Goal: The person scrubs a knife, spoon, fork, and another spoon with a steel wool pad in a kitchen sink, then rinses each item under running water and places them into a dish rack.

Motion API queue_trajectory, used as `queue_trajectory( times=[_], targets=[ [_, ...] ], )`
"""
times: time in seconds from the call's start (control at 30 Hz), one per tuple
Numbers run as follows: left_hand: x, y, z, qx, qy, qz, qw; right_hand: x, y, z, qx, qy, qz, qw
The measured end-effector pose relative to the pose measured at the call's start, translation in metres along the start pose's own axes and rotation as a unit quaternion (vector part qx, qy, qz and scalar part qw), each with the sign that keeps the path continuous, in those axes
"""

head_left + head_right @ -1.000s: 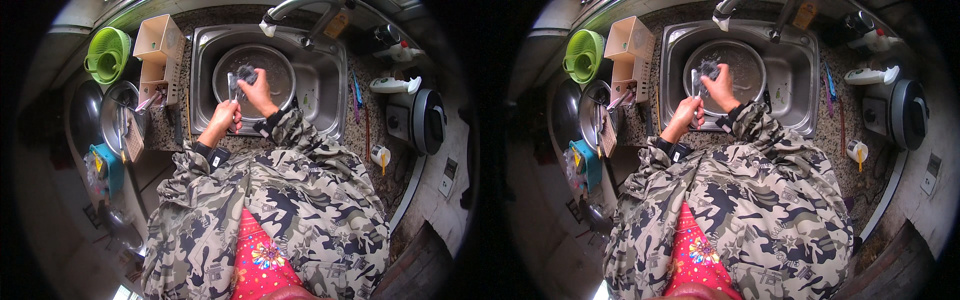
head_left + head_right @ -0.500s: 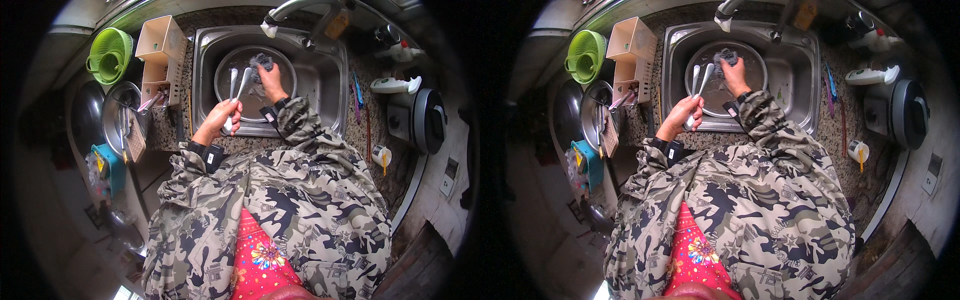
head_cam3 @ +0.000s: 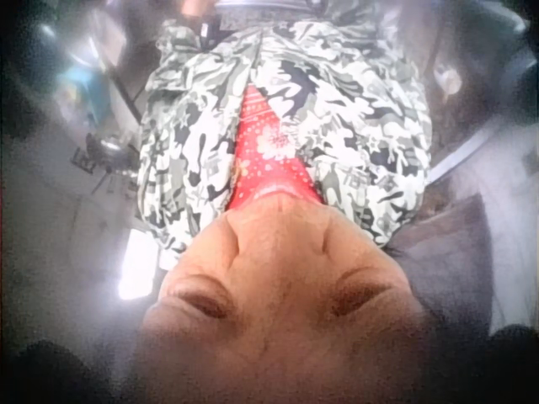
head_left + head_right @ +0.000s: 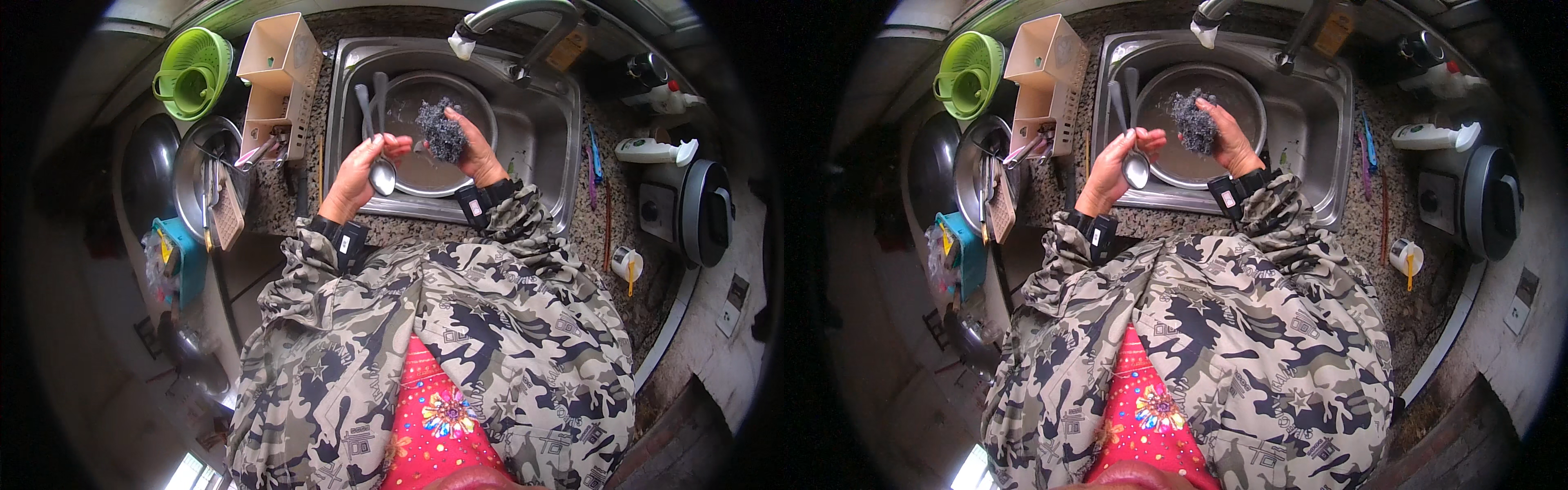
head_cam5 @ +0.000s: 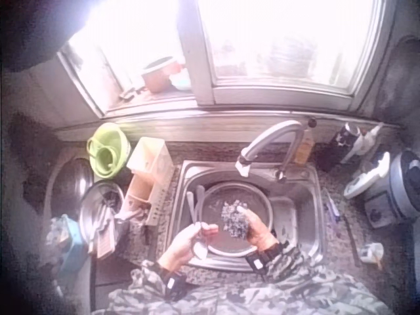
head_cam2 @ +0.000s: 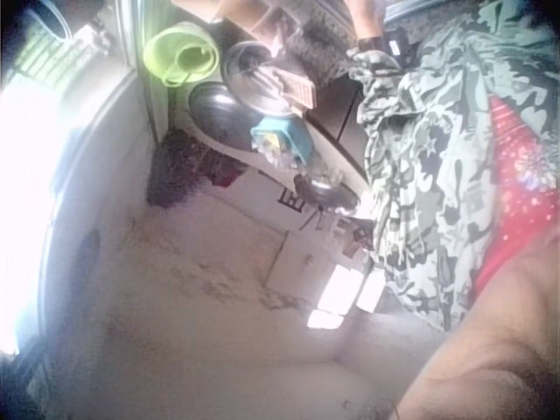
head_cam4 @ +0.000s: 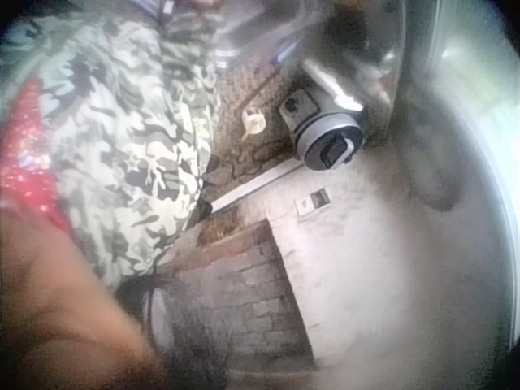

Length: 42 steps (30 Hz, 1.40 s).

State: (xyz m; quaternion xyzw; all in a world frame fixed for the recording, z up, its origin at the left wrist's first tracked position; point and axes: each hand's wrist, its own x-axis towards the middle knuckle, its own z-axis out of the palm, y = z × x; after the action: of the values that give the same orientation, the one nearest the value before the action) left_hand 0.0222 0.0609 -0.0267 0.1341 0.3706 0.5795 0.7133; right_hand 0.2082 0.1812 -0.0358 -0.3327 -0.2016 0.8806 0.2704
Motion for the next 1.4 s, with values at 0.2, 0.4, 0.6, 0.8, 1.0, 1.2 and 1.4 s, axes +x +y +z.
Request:
queue_trajectory(
  times=[0.2, 0.4, 0.6, 0.8, 1.0, 1.2, 1.4],
  targets=[
    [0.014, -0.003, -0.005, -0.069, 0.094, 0.165, 0.979, -0.012, 0.020, 0.019, -0.131, -0.001, 0.008, 0.991],
    [0.020, -0.012, 0.010, -0.029, 0.133, 0.229, 0.964, -0.015, 0.050, 0.043, -0.165, -0.024, 0.022, 0.986],
    [0.016, -0.012, 0.006, -0.051, 0.104, 0.176, 0.978, -0.004, 0.041, 0.035, -0.187, -0.025, -0.018, 0.982],
    [-0.024, 0.050, -0.035, -0.138, 0.032, 0.119, 0.983, 0.009, -0.014, 0.007, -0.366, -0.125, 0.050, 0.921],
    [-0.042, 0.071, -0.029, 0.361, -0.027, -0.135, 0.922, 0.016, -0.036, 0.002, -0.505, -0.215, 0.087, 0.832],
    [-0.041, 0.023, -0.007, 0.163, -0.132, -0.281, 0.936, 0.026, -0.032, 0.006, -0.488, -0.202, 0.084, 0.845],
    [-0.037, -0.001, -0.005, 0.062, 0.006, -0.194, 0.979, 0.033, -0.023, -0.004, -0.379, -0.023, 0.015, 0.925]
  ],
)
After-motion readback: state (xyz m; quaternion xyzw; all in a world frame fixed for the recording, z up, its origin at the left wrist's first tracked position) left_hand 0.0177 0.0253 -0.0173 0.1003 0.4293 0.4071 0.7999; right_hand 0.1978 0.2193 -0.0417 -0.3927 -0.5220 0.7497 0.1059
